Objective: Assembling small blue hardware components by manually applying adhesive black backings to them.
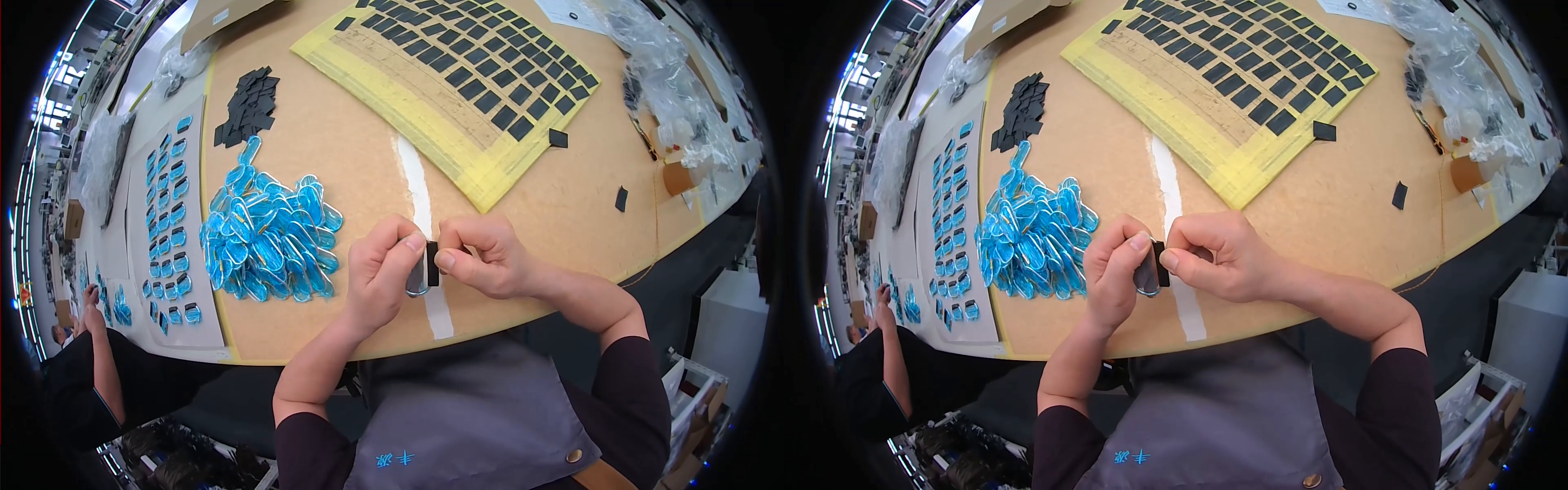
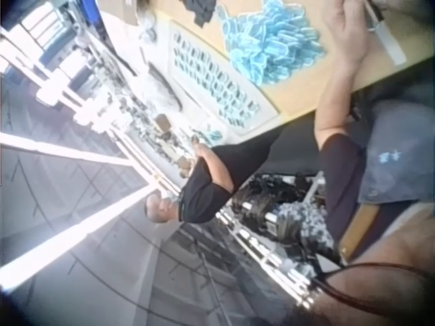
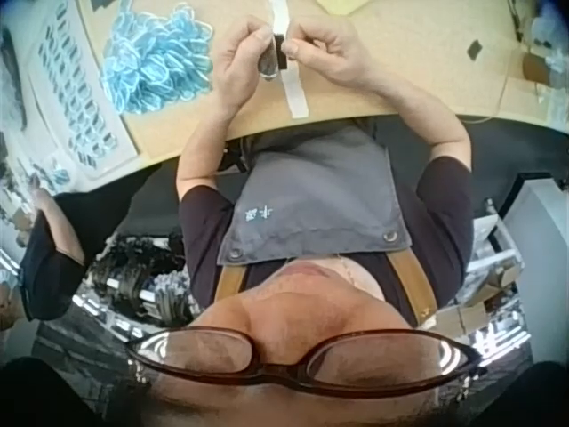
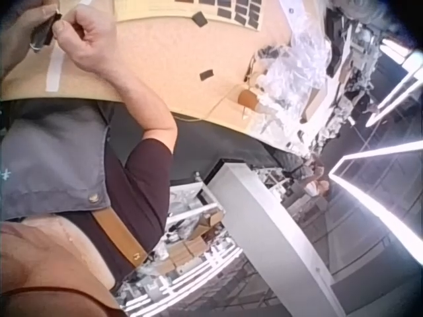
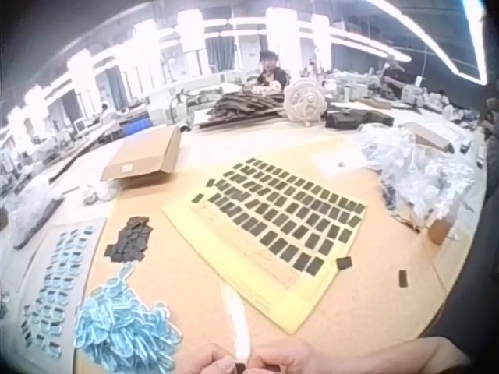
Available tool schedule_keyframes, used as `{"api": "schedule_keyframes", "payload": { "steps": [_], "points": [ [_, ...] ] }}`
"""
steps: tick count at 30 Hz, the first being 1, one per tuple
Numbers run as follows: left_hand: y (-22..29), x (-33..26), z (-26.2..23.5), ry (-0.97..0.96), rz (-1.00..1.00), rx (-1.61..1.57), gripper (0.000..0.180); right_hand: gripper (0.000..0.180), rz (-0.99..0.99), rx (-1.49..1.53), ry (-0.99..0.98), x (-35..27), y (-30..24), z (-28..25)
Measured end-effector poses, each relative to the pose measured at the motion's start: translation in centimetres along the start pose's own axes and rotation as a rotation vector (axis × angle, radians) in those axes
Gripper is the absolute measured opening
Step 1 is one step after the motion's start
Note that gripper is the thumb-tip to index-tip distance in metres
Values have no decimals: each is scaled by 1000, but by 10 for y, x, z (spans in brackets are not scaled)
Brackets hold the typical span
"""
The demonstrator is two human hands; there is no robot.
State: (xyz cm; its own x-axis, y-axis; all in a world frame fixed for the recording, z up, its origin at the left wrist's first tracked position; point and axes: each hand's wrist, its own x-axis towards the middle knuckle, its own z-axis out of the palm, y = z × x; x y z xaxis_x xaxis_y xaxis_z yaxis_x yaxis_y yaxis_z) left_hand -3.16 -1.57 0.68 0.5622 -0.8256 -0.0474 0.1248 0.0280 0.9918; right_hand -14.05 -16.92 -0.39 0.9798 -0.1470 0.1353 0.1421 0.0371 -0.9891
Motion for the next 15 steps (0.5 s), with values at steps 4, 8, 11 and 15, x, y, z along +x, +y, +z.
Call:
{"api": "schedule_keyframes", "payload": {
  "steps": [4, 8, 11, 15],
  "points": [
    [0, 2, -2, 16, -27, -86, 17, 23, 22, -104, -58, 2, -2, -1],
    [1, 1, 0, 15, -46, -96, 17, 24, 50, 28, -94, 0, 4, 0],
    [2, 1, 2, -9, -80, -183, 18, 25, 120, 252, -72, -5, 10, 9],
    [0, -1, 9, 55, -206, -350, 19, 25, 162, 375, 11, -8, 14, 14]
  ]
}}
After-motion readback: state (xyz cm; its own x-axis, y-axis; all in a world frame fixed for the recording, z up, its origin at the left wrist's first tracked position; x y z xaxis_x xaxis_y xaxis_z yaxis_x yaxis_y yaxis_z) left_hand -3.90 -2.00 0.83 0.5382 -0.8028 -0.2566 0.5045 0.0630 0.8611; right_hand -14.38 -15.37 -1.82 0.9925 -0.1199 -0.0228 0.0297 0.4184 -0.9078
